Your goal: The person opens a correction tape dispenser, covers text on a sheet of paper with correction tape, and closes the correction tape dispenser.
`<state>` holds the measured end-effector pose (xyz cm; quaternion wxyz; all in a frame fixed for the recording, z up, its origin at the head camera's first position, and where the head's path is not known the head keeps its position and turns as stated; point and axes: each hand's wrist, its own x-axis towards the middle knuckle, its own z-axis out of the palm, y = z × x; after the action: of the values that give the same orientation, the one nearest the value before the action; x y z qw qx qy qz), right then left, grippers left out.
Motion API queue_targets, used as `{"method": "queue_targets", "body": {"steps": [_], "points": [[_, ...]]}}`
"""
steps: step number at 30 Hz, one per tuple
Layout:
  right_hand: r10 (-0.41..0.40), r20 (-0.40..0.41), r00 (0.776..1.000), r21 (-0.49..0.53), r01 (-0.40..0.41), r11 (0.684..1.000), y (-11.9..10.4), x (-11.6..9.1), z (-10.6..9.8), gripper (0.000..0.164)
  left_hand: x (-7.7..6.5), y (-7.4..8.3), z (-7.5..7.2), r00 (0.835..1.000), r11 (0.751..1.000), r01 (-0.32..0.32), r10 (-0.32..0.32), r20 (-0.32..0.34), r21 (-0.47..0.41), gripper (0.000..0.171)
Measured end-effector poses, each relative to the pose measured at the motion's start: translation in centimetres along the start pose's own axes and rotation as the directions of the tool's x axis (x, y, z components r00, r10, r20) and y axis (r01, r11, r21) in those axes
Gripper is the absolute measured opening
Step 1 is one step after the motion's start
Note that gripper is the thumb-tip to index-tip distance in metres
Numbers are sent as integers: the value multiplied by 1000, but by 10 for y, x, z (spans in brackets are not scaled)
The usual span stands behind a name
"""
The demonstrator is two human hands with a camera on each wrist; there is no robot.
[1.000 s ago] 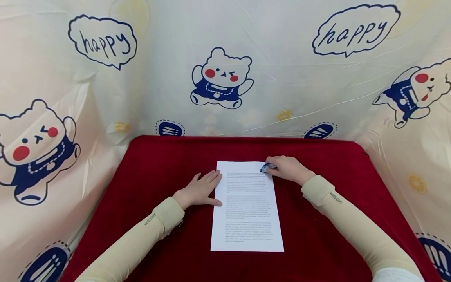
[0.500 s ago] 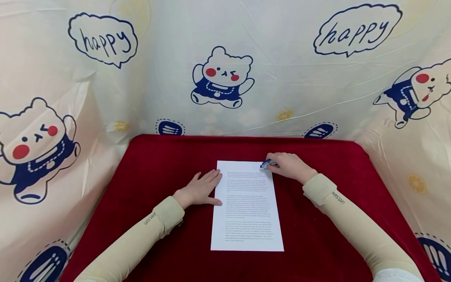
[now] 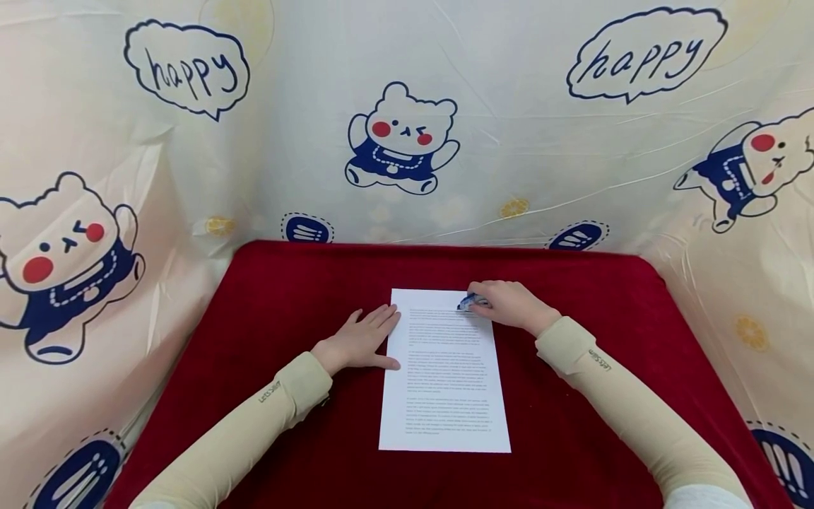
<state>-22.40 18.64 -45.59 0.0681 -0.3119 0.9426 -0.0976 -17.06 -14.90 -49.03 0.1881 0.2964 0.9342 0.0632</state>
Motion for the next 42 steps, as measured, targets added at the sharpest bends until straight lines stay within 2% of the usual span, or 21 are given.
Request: {"method": "queue_targets", "body": {"steps": [15, 26, 34, 38, 42], "points": [[-93, 6, 996, -1, 93, 996, -27, 29, 8, 18, 1, -1, 0, 1000, 1000, 9, -9, 10, 13, 108], [-69, 57, 996, 16, 68, 998, -52, 54, 13, 19, 2, 0, -1, 1000, 1000, 5, -6, 19, 12, 108], [-34, 109, 993, 22, 32, 999, -63, 63, 17, 31, 5, -3, 4, 1000, 1000, 5, -5, 11, 19, 109], [-38, 108, 993, 20, 36, 999, -66, 66, 18, 30, 8, -6, 9, 1000, 1000, 8, -9, 7, 28, 110], [-42, 116, 992, 18, 40, 999, -68, 69, 19, 29, 6, -4, 6, 1000, 999, 9, -9, 9, 34, 110]]}}
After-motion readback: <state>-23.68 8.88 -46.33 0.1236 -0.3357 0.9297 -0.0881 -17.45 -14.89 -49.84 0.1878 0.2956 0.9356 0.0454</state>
